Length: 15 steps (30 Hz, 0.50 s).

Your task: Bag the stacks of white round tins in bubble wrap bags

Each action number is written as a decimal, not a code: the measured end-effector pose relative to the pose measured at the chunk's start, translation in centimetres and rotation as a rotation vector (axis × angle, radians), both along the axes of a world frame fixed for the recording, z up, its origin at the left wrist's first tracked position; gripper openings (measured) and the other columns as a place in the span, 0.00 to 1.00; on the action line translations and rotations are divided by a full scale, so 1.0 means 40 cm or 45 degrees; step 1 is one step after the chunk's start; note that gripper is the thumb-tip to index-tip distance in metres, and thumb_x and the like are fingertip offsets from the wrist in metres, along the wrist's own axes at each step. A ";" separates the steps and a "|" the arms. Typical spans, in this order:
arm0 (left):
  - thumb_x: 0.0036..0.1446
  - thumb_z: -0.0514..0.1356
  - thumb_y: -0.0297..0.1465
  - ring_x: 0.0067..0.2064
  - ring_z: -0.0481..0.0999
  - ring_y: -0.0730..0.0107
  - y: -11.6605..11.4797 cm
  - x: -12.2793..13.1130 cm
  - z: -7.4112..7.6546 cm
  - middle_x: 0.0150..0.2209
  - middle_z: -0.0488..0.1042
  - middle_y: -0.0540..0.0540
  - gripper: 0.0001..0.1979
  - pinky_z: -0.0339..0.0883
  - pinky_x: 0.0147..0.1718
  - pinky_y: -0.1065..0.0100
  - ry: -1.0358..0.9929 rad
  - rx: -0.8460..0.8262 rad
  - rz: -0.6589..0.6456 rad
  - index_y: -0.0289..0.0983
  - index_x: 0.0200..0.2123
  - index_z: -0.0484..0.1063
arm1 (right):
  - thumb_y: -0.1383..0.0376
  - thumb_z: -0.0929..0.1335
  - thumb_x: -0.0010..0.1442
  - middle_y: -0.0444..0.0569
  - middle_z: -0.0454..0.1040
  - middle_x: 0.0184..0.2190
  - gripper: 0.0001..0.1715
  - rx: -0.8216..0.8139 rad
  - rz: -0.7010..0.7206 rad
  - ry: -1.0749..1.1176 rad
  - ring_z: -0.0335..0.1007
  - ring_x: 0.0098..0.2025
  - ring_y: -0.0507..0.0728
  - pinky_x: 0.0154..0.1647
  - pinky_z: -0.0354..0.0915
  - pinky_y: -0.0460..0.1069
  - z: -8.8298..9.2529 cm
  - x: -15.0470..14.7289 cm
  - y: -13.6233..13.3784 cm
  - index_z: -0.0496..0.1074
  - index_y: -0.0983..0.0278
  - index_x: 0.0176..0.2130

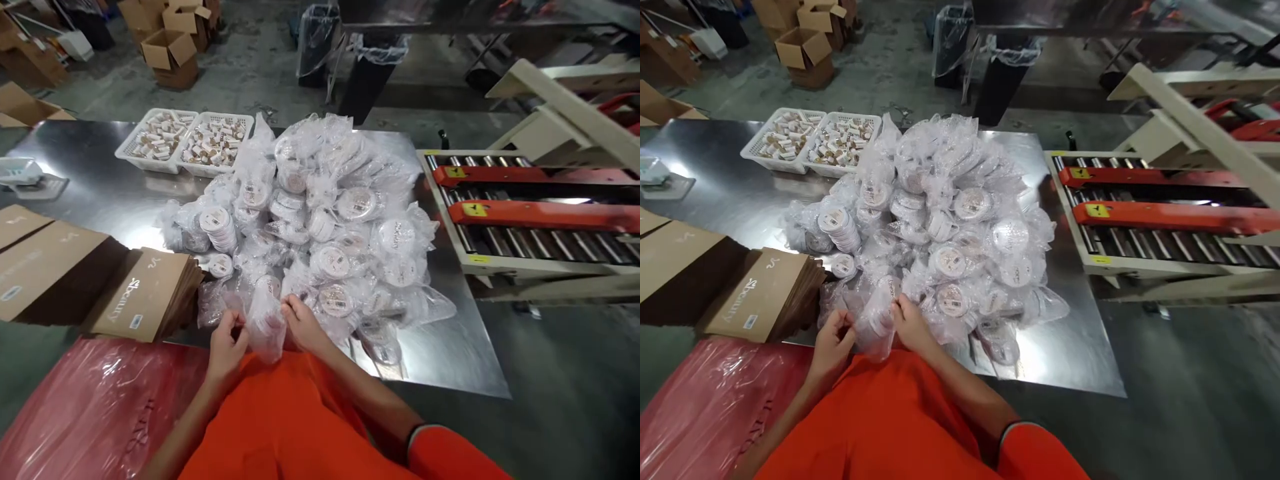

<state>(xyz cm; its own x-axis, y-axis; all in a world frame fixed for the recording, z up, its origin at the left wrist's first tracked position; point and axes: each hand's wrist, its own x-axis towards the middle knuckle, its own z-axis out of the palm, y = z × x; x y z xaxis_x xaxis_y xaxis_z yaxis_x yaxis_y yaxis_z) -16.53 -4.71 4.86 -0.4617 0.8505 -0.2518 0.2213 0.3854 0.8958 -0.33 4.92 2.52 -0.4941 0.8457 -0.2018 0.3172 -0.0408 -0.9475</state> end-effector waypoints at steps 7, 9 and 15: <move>0.50 0.55 0.30 0.22 0.62 0.78 0.000 0.020 0.017 0.24 0.63 0.55 0.04 0.59 0.22 0.74 -0.265 -0.006 0.098 0.39 0.31 0.62 | 0.64 0.55 0.65 0.47 0.67 0.32 0.10 0.204 0.158 -0.055 0.65 0.36 0.55 0.40 0.63 0.51 0.008 -0.005 -0.026 0.62 0.62 0.36; 0.50 0.55 0.29 0.25 0.66 0.77 0.009 0.034 0.020 0.26 0.66 0.54 0.04 0.63 0.26 0.73 -0.293 0.020 0.133 0.38 0.32 0.63 | 0.61 0.58 0.65 0.49 0.70 0.39 0.10 0.177 0.339 -0.021 0.67 0.39 0.55 0.41 0.65 0.50 -0.001 -0.001 -0.050 0.62 0.62 0.45; 0.54 0.56 0.32 0.27 0.71 0.75 0.034 0.058 0.033 0.29 0.69 0.52 0.05 0.69 0.30 0.71 -0.428 0.063 0.033 0.38 0.35 0.64 | 0.68 0.65 0.55 0.51 0.70 0.40 0.24 0.588 0.382 -0.194 0.67 0.36 0.56 0.37 0.65 0.49 -0.059 -0.025 -0.046 0.65 0.63 0.52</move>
<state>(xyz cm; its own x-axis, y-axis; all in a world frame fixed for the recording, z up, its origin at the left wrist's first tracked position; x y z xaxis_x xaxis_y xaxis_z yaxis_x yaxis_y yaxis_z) -14.21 -3.35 6.19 -0.3816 0.8546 -0.3522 -0.0986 0.3412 0.9348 -1.34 3.08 0.15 -0.7205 0.6902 0.0673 0.3858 0.4796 -0.7882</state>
